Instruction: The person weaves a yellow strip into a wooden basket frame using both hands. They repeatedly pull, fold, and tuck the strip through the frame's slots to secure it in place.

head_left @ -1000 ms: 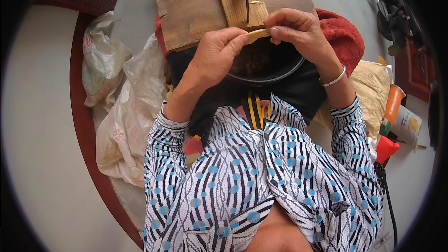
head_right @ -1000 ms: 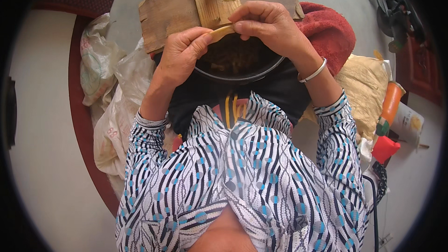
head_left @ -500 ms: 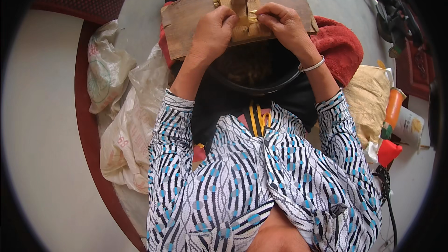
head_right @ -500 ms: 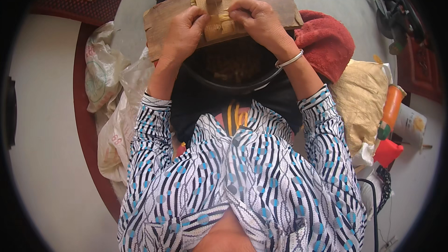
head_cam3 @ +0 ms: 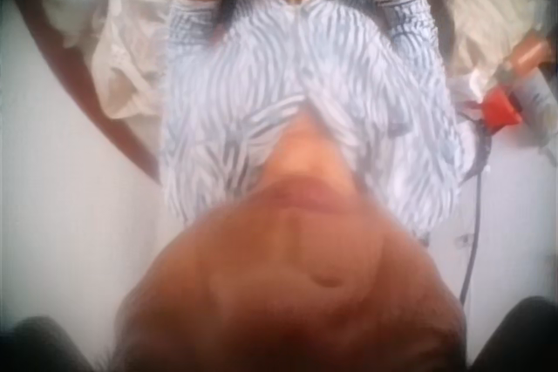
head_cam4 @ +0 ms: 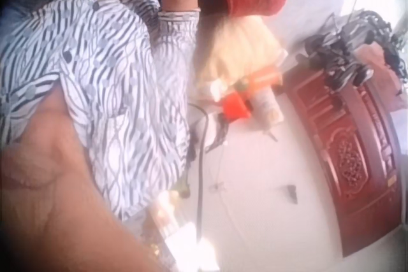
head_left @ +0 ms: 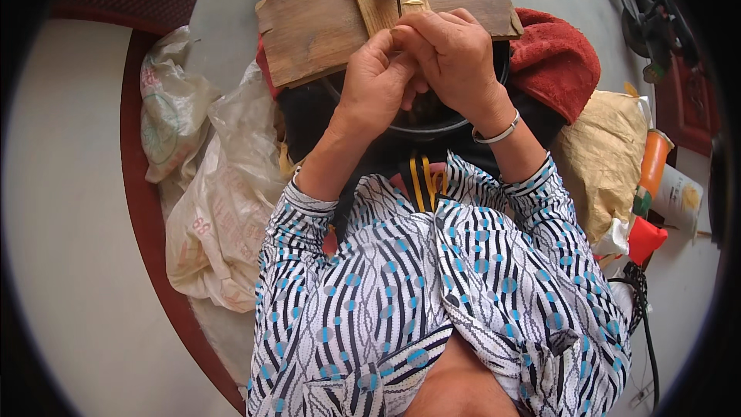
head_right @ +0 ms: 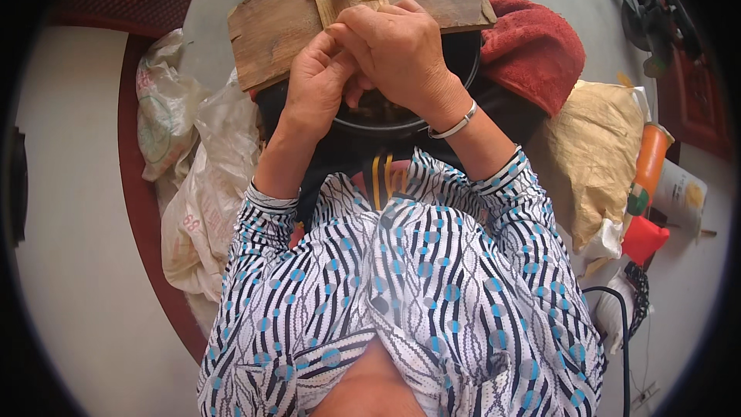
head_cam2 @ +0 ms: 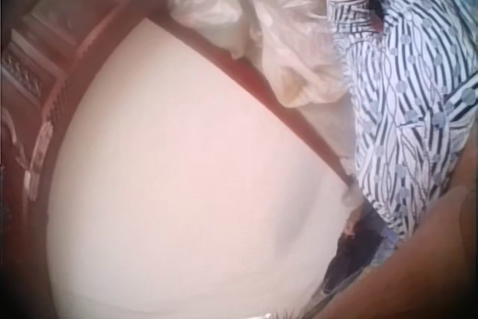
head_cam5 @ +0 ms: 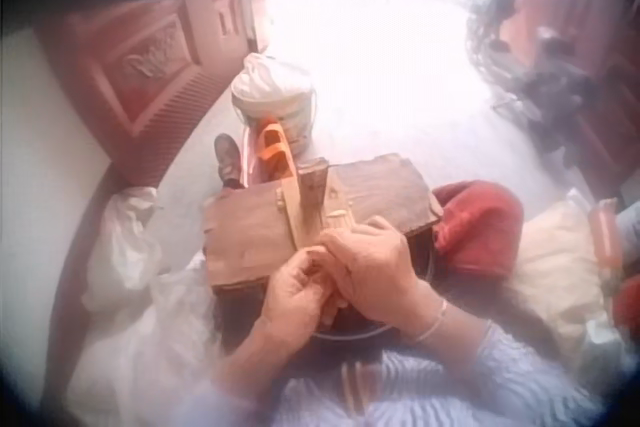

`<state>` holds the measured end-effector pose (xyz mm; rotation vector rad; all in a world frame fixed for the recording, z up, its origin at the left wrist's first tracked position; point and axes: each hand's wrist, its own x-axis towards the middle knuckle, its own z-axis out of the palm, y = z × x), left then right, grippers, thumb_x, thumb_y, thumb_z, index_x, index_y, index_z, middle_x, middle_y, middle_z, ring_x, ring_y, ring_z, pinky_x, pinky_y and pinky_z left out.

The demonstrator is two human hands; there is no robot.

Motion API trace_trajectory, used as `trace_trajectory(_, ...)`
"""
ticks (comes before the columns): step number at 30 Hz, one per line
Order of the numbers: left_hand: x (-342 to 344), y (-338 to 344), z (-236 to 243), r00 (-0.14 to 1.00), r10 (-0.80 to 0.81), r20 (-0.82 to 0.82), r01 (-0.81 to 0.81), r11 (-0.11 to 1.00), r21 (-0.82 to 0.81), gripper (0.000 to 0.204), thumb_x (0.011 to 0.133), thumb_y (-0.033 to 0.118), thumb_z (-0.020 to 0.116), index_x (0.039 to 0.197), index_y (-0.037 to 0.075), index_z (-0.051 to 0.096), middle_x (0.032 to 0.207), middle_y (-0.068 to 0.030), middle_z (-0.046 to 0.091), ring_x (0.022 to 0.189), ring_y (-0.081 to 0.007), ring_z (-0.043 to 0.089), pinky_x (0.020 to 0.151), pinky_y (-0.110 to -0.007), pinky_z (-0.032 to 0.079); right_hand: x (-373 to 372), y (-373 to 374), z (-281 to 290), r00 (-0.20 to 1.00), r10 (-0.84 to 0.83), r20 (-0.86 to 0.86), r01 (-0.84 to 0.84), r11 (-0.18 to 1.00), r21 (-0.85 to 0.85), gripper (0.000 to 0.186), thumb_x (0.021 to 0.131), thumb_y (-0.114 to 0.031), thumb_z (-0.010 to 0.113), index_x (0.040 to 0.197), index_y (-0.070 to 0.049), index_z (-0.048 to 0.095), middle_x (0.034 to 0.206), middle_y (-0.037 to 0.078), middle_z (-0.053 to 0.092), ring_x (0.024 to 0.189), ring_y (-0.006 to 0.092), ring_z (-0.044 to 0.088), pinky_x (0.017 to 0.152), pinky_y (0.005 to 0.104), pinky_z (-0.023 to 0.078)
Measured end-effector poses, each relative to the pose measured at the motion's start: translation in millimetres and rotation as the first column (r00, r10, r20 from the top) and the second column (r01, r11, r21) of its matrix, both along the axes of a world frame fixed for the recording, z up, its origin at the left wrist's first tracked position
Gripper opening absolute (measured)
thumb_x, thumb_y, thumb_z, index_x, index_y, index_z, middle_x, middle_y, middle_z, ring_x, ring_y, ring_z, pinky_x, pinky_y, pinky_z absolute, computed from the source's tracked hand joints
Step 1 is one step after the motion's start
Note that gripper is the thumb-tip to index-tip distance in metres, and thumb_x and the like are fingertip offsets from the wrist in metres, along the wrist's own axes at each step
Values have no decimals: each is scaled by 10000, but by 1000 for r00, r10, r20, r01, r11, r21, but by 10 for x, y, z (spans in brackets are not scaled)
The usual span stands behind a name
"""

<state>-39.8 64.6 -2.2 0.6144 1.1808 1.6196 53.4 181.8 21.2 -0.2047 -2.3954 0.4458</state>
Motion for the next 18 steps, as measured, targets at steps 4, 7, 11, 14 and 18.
trace_trajectory(4,-33,-225,27,907,-208,-366,144,970,-195,299,1006,281,489,997,6,607,672,-32,600,571,-100,532,520,-250,413,80,93,-96,992,-102,77,115,974,-194,205,839,-242,689,761,-66,622,656,119,602,601,307,607,546,359,478)
trace_trajectory(7,-122,-325,101,530,-146,-836,-43,979,-198,311,997,286,512,918,16,644,634,-28,570,564,-104,514,516,-261,401,260,38,-152,949,61,309,89,889,-449,265,847,-226,693,730,-5,604,627,178,561,557,334,560,519,360,459)
trace_trajectory(11,-144,-344,281,776,-118,-619,88,993,-78,329,989,261,544,832,-8,649,632,10,551,568,-68,481,513,-225,372,394,-353,347,781,582,229,-32,403,-915,164,896,-100,617,821,38,662,589,24,552,566,56,509,505,251,423)
trace_trajectory(14,-22,-381,608,879,30,-476,96,967,237,312,989,240,549,860,-20,665,605,35,522,543,-27,446,474,-190,307,502,-510,572,810,581,-82,-173,103,-979,149,901,-74,619,947,32,712,710,17,643,665,47,568,594,212,470)
trace_trajectory(18,-54,13,1089,707,194,-680,89,929,358,285,976,227,561,878,-11,683,574,8,518,513,-59,467,459,-211,342,527,-436,867,784,490,-382,-240,-328,-914,185,903,-97,627,975,57,699,825,79,674,785,109,610,733,228,489)
